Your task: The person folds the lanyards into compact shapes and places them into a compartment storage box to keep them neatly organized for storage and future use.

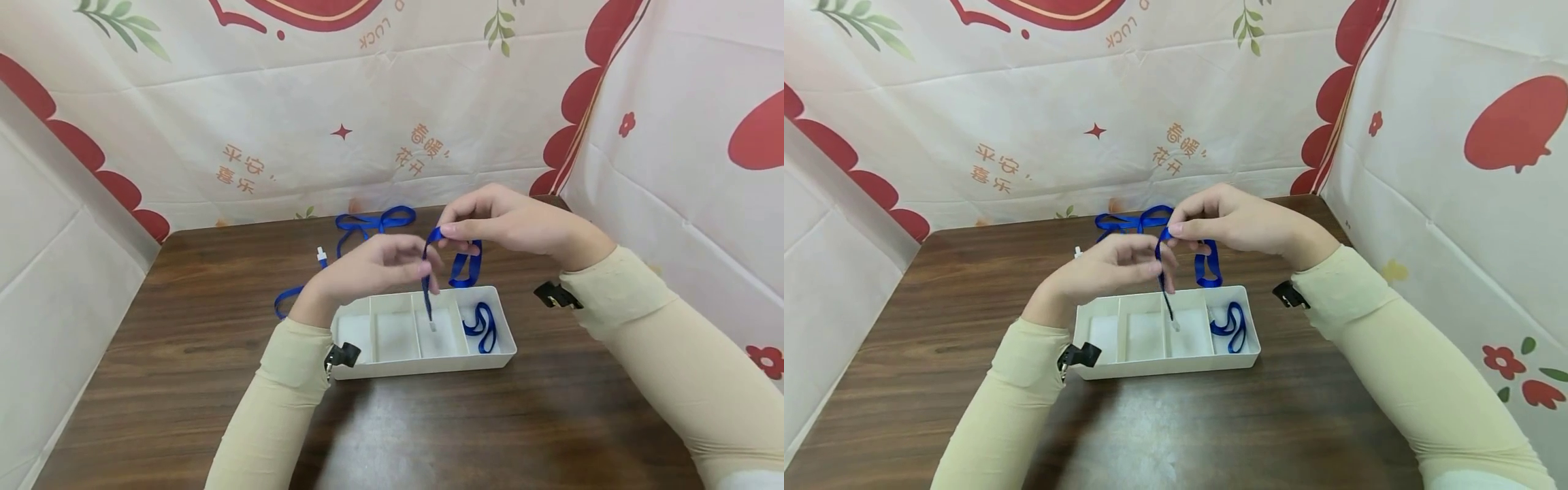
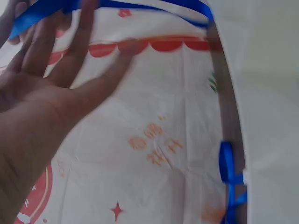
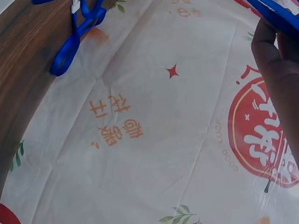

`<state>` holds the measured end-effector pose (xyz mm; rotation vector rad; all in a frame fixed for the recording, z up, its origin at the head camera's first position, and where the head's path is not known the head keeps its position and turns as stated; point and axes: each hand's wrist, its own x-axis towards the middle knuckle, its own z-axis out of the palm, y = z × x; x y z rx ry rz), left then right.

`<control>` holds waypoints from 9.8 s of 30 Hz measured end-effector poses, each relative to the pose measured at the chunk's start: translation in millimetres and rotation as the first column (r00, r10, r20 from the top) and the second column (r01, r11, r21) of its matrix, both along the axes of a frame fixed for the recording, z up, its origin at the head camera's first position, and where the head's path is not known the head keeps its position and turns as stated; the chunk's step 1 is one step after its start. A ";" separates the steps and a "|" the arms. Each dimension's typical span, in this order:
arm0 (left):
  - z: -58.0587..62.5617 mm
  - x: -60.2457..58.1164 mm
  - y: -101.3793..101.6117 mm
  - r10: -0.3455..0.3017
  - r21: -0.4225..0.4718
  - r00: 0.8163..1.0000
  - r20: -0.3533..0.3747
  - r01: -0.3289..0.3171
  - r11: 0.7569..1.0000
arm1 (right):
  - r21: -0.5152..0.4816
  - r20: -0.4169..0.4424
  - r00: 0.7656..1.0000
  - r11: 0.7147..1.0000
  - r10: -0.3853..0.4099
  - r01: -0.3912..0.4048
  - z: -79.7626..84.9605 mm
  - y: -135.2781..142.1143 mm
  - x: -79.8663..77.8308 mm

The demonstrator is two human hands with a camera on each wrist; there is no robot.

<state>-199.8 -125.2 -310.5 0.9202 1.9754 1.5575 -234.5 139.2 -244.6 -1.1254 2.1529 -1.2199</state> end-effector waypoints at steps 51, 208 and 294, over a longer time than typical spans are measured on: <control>33.9 4.8 21.7 0.237 0.633 0.971 0.039 -0.207 0.746 | -0.524 0.381 0.910 0.849 0.165 0.065 -26.7 6.6 -7.2; 42.9 19.3 -34.8 0.243 0.922 0.958 0.151 -0.226 0.315 | -0.576 0.458 0.874 0.695 -0.162 0.430 -53.1 19.4 32.5; 30.3 24.1 16.7 0.566 0.603 0.824 -0.006 -0.448 0.660 | -0.429 -0.413 0.797 0.866 -0.442 0.257 -41.7 -68.8 48.7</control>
